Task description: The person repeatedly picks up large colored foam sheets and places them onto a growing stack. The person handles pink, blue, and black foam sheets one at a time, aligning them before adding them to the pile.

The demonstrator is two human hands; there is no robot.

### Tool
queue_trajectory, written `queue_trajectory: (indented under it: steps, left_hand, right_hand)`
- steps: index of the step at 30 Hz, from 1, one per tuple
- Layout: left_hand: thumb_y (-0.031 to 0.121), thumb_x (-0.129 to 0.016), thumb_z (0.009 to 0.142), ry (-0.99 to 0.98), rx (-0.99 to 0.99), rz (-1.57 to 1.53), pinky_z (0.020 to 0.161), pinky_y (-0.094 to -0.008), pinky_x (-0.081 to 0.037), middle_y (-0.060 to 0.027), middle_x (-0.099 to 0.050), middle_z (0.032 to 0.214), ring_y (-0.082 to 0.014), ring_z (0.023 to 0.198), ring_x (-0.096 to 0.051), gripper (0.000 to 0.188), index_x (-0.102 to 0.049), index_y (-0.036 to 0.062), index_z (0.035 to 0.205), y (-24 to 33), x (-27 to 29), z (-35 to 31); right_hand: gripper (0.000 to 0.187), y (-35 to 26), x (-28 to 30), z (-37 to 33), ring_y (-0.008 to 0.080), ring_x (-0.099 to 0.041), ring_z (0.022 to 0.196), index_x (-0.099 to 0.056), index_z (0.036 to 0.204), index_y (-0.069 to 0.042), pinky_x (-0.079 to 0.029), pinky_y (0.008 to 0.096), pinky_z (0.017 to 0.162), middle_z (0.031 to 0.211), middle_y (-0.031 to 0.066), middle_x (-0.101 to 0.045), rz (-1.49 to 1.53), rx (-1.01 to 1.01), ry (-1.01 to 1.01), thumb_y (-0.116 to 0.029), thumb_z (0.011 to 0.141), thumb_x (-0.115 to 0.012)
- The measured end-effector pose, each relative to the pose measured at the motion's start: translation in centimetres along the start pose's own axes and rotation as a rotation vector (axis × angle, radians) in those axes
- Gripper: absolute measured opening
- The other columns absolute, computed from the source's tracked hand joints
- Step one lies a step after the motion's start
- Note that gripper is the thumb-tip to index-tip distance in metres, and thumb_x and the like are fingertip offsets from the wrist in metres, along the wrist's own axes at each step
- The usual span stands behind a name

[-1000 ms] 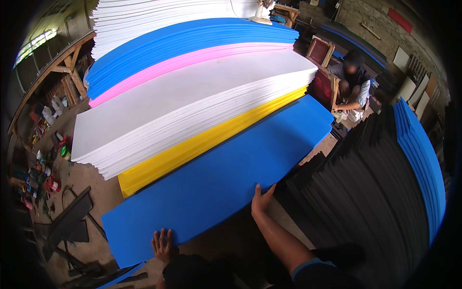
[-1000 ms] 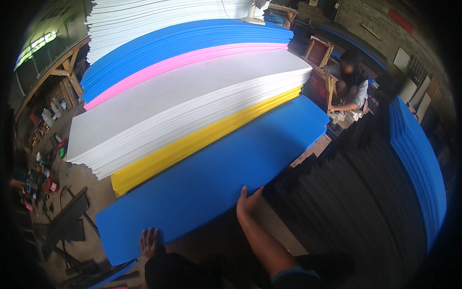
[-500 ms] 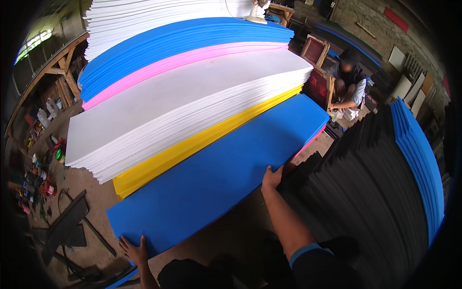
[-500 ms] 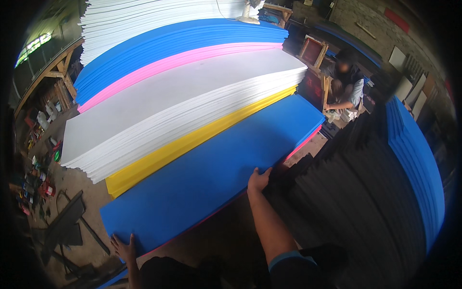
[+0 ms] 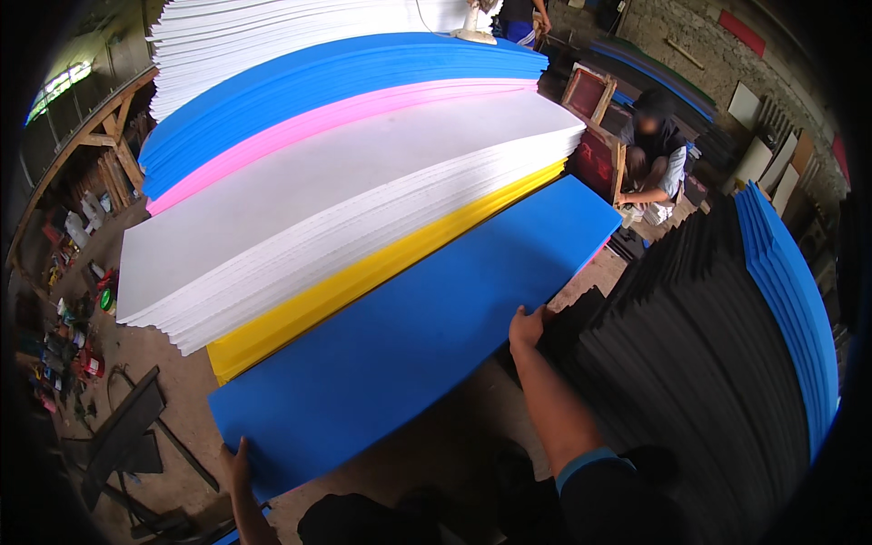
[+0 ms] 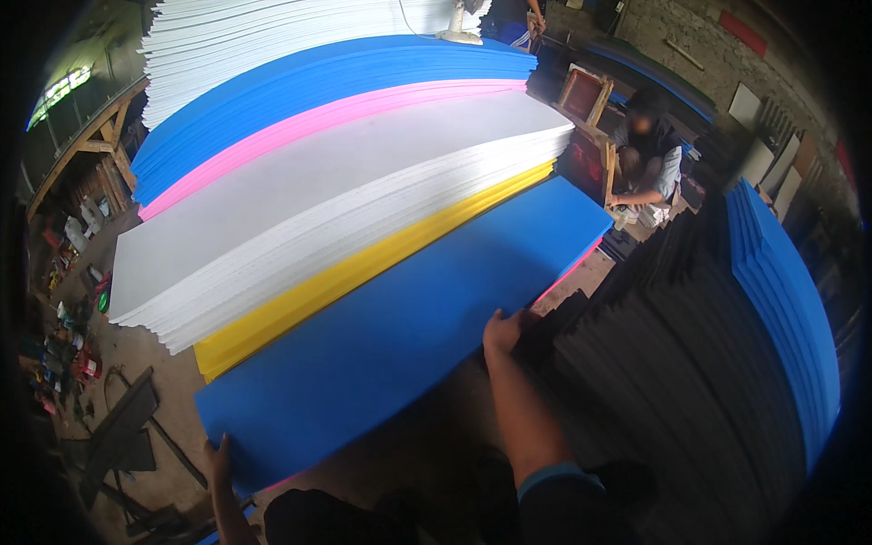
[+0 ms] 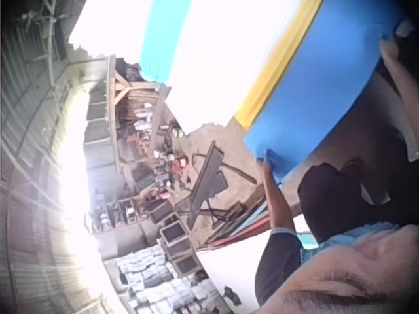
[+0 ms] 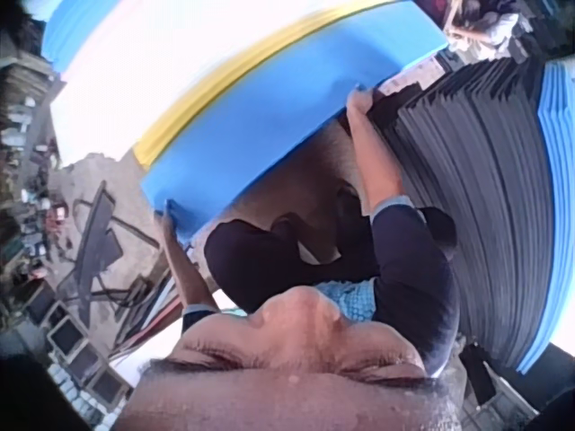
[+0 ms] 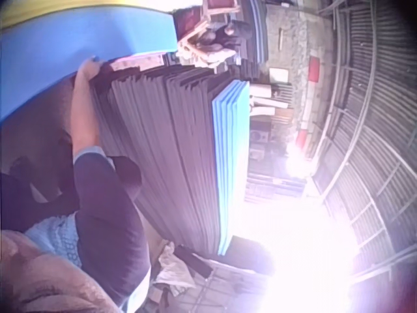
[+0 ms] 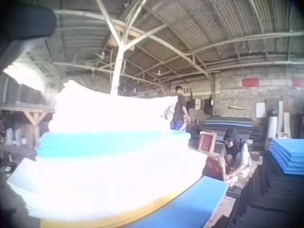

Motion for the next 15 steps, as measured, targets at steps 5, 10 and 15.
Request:
queue_trajectory:
  steps: [5, 10, 15]
  left_hand:
    - [0.038, -0.078, 0.103, 0.055, 0.065, -0.034, 0.097, -0.0465, -0.056, -0.0232, -0.076, 0.122, -0.0328, 0.111, -0.072, 0.057, -0.067, -0.0098, 0.133, 1.6, -1.1, -0.5]
    - [0.038, -0.076, 0.104, 0.0, 0.071, -0.149, 0.084, -0.0431, -0.056, -0.0163, -0.077, 0.106, -0.0259, 0.093, -0.07, 0.051, -0.071, -0.0088, 0.123, 0.7, -1.4, -0.1]
    - [0.04, -0.074, 0.106, 0.068, 0.042, -0.152, 0.077, -0.0417, -0.054, -0.0137, -0.075, 0.098, -0.0228, 0.085, -0.067, 0.049, -0.073, -0.0079, 0.118, 0.3, -1.3, 0.7]
  right_hand:
    - [0.083, -0.8, 0.9, 0.6, 0.0476, -0.061, 0.139, -0.029, 0.17, 0.002, -0.049, 0.0504, 0.119, 0.155, 0.0343, -0.058, -0.209, 0.036, -0.148, -0.039, 0.107, -0.066]
    - [0.077, -2.1, 2.7, -0.6, 0.0486, -0.062, 0.138, -0.04, 0.165, 0.0, -0.05, 0.0508, 0.117, 0.149, 0.035, -0.062, -0.176, -0.066, -0.254, -0.041, 0.106, -0.068]
    - [0.072, -1.2, 1.6, -1.3, 0.0505, -0.063, 0.133, -0.05, 0.158, 0.0, -0.053, 0.053, 0.113, 0.14, 0.0338, -0.065, -0.086, -0.085, -0.169, -0.042, 0.104, -0.071]
Point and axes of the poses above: each hand's wrist, its own z-axis towards the middle knuckle, its own x-axis out of the back of the hand, y = z × x, the point moved 5 cm from there along z, towards the middle knuckle
